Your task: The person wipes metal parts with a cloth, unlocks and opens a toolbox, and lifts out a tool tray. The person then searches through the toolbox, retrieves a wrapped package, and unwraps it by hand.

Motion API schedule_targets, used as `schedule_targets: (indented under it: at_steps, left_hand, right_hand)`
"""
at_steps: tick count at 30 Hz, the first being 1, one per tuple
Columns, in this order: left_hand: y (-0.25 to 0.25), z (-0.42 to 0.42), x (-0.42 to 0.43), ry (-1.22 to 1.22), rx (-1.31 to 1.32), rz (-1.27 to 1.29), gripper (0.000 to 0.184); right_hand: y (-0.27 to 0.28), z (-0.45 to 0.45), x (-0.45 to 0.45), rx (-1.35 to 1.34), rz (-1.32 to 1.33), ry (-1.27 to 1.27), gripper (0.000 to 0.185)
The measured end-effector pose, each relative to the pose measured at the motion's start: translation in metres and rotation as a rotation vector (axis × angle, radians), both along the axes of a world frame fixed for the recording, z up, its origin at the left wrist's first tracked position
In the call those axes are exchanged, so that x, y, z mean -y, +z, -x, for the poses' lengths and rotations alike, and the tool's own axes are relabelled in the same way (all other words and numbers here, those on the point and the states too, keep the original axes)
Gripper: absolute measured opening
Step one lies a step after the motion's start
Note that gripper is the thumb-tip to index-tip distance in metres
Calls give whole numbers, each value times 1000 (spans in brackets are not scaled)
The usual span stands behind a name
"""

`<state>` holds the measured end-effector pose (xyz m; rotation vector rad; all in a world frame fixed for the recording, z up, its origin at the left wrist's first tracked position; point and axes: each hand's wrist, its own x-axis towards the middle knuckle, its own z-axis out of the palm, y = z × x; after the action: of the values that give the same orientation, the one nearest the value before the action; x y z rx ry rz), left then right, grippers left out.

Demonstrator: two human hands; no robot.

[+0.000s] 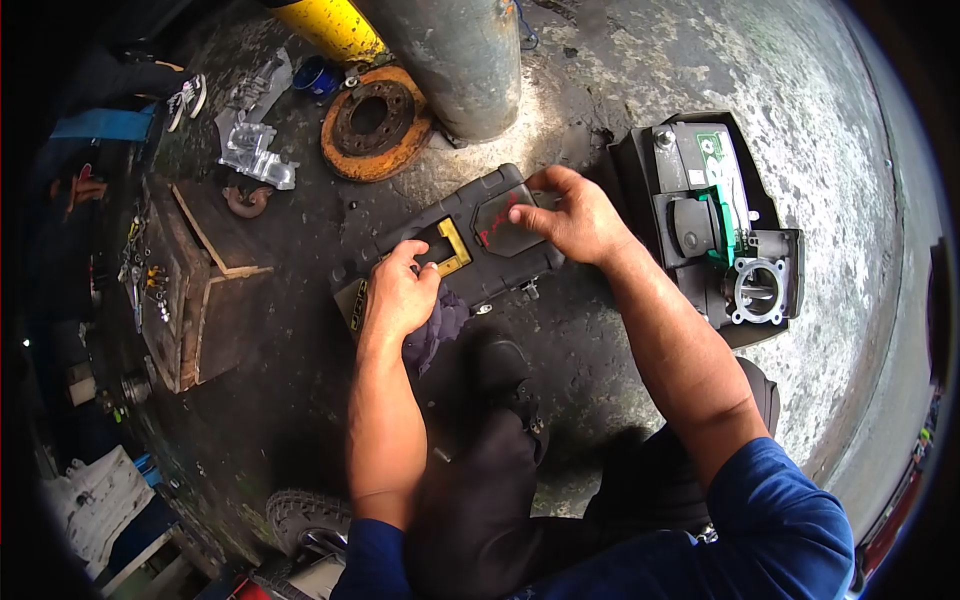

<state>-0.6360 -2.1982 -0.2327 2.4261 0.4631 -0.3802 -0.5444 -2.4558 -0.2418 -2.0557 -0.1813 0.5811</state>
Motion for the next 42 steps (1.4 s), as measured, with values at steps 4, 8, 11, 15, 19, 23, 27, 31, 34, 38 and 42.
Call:
schedule_targets:
  at_steps: [4, 8, 11, 15, 19, 23, 27, 31, 34, 38, 42]
  left_hand:
    - [3, 3, 1, 30, -26, 4, 38]
    - [4, 4, -1, 35, -36, 8, 38]
    - [8, 10, -12, 72, -51, -26, 38]
    - [24, 27, -65, 247, -61, -94, 40]
    - [30, 44, -98, 341, -180, -393, 90]
    - [21, 34, -67, 373, -324, -413, 126]
    - [16, 29, -63, 335, -326, -370, 113]
    - [18, 26, -65, 351, -315, -350, 94]
    - [19, 31, -73, 380, -246, -287, 98]
    - [-4, 62, -136, 465, -82, 482, 105]
    - [-14, 82, -156, 519, 81, 637, 103]
  right_hand:
    - [-17, 3, -22, 95, 256, -107, 120]
    - [-23, 11, -49, 13, 487, -1, 129]
    - [-30, 14, -57, -36, 420, 4, 127]
    - [-34, 8, -45, -23, 347, 37, 130]
    - [-45, 13, -54, 28, 409, -22, 132]
    - [-50, 14, -54, 39, 387, -31, 131]
    - [-49, 12, -52, 36, 381, -24, 130]
    - [-49, 11, -52, 47, 350, -34, 128]
    - [-51, 11, -52, 42, 334, -37, 127]
    - [-48, 11, -52, 42, 338, -46, 126]
    - [-58, 10, -51, 57, 322, -57, 127]
